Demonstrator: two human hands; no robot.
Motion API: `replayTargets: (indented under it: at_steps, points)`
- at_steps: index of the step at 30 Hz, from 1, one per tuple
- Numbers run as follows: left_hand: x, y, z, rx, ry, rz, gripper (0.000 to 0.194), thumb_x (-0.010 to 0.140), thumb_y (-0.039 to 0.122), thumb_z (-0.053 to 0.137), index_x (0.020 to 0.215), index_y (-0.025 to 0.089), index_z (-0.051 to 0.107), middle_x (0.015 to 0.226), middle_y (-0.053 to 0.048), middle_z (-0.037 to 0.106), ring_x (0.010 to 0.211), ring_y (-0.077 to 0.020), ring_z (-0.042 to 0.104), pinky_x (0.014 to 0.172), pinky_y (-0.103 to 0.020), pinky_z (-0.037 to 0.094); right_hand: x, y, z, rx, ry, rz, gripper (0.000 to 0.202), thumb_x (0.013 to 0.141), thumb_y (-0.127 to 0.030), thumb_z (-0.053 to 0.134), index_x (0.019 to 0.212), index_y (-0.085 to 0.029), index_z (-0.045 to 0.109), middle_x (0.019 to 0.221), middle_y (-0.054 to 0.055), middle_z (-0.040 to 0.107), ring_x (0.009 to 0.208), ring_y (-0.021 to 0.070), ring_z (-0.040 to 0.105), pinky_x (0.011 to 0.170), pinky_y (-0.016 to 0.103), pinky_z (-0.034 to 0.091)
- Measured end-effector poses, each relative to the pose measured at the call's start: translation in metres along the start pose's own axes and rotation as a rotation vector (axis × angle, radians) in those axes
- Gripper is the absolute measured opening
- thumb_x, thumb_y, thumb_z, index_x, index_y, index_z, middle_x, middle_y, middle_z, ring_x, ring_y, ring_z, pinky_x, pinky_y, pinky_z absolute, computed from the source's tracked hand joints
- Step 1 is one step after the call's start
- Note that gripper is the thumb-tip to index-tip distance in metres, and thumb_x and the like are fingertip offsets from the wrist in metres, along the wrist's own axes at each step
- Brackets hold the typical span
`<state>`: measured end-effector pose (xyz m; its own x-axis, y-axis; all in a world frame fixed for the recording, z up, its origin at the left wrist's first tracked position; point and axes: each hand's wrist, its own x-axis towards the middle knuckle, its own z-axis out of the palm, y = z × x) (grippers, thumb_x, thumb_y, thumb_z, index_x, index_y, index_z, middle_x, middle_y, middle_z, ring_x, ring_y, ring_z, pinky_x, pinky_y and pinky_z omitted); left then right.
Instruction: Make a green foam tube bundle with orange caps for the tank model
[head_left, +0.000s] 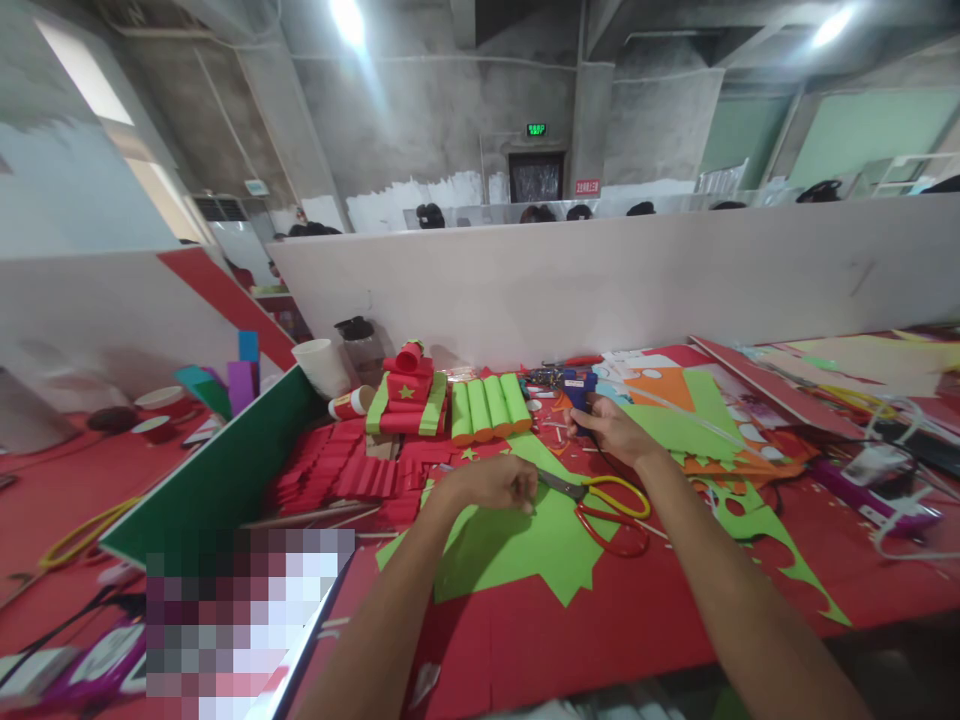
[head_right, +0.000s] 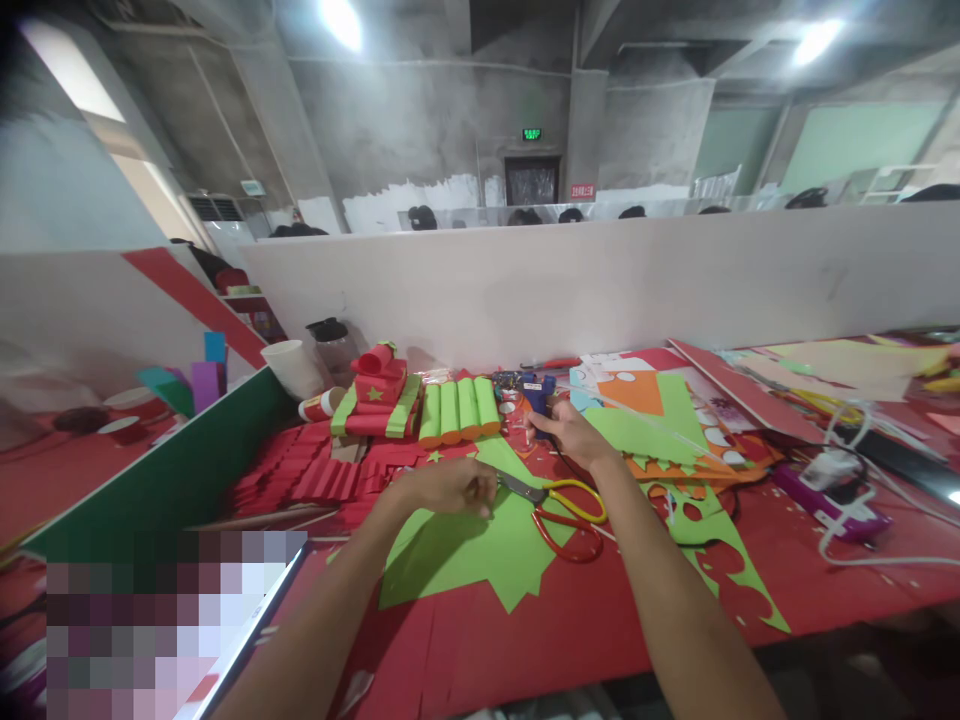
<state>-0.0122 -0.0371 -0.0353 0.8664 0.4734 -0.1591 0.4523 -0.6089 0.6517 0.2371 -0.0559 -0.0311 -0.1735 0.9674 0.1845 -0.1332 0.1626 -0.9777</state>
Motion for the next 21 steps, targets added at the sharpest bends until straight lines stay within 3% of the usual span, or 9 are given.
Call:
replayTargets:
  at_steps: [2, 4, 6, 8, 11, 15, 21]
  points:
    - [-0.006, -0.001, -0.01, 0.044, 0.15, -0.022, 0.016, 0.08, 0.031, 0.063, 0.088, 0.018, 0.067, 0.079, -0.003, 0.066, 0.067, -0.0148, 0.059, 0.056, -0.023, 0.04, 0.001, 0.002, 0.0, 0.003, 0.002, -0.01, 0.027, 0.075, -0.038, 0.078, 0.085, -0.019, 0.062, 0.071, 0.0, 0.066, 0.061, 0.0132, 0.06, 0.054, 0.025, 0.044]
    - [-0.014, -0.005, -0.022, 0.081, 0.417, -0.081, 0.016, 0.084, 0.026, 0.054, 0.091, 0.017, 0.065, 0.084, -0.004, 0.067, 0.072, -0.0161, 0.059, 0.061, -0.024, 0.042, 0.001, 0.003, -0.001, 0.002, 0.002, -0.01, 0.026, 0.076, -0.037, 0.077, 0.083, -0.019, 0.061, 0.072, 0.0, 0.065, 0.062, 0.0128, 0.059, 0.058, 0.025, 0.045]
    - [-0.021, -0.014, -0.034, 0.143, 0.673, -0.199, 0.016, 0.083, 0.02, 0.051, 0.093, 0.017, 0.062, 0.089, -0.005, 0.066, 0.077, -0.0171, 0.06, 0.065, -0.025, 0.044, 0.002, 0.005, 0.0, -0.019, 0.01, 0.001, 0.026, 0.076, -0.037, 0.076, 0.082, -0.018, 0.06, 0.072, -0.001, 0.064, 0.064, 0.0128, 0.058, 0.061, 0.026, 0.045]
    - [-0.027, -0.024, -0.041, 0.242, 0.827, -0.332, 0.022, 0.079, 0.013, 0.05, 0.098, 0.016, 0.06, 0.093, -0.007, 0.065, 0.082, -0.0182, 0.06, 0.069, -0.026, 0.044, 0.003, 0.007, 0.0, -0.034, 0.035, 0.006, 0.028, 0.074, -0.037, 0.077, 0.084, -0.018, 0.06, 0.074, -0.001, 0.064, 0.066, 0.0131, 0.058, 0.064, 0.026, 0.045]
    - [-0.033, -0.035, -0.044, 0.351, 0.831, -0.484, 0.032, 0.076, 0.008, 0.049, 0.106, 0.016, 0.057, 0.097, -0.009, 0.065, 0.089, -0.0202, 0.061, 0.071, -0.027, 0.044, 0.005, 0.01, 0.0, -0.047, 0.058, -0.017, 0.031, 0.071, -0.034, 0.078, 0.091, -0.019, 0.061, 0.082, 0.0, 0.065, 0.073, 0.014, 0.058, 0.071, 0.027, 0.045]
    - [-0.033, -0.035, -0.039, 0.408, 0.692, -0.591, 0.042, 0.076, 0.009, 0.051, 0.118, 0.017, 0.051, 0.105, -0.011, 0.065, 0.093, -0.0239, 0.064, 0.073, -0.03, 0.046, 0.008, 0.014, 0.0, -0.144, 0.092, -0.069, 0.028, 0.071, -0.032, 0.075, 0.092, -0.019, 0.063, 0.086, 0.0, 0.067, 0.079, 0.0159, 0.059, 0.078, 0.029, 0.044]
    - [-0.029, -0.033, -0.031, 0.509, 0.586, -0.652, 0.056, 0.078, 0.006, 0.048, 0.133, 0.018, 0.04, 0.111, -0.016, 0.066, 0.101, -0.0297, 0.065, 0.079, -0.034, 0.047, 0.015, 0.026, 0.006, -0.346, 0.287, -0.018, 0.028, 0.072, -0.042, 0.074, 0.084, -0.018, 0.065, 0.069, -0.001, 0.066, 0.063, 0.0161, 0.057, 0.067, 0.03, 0.044]
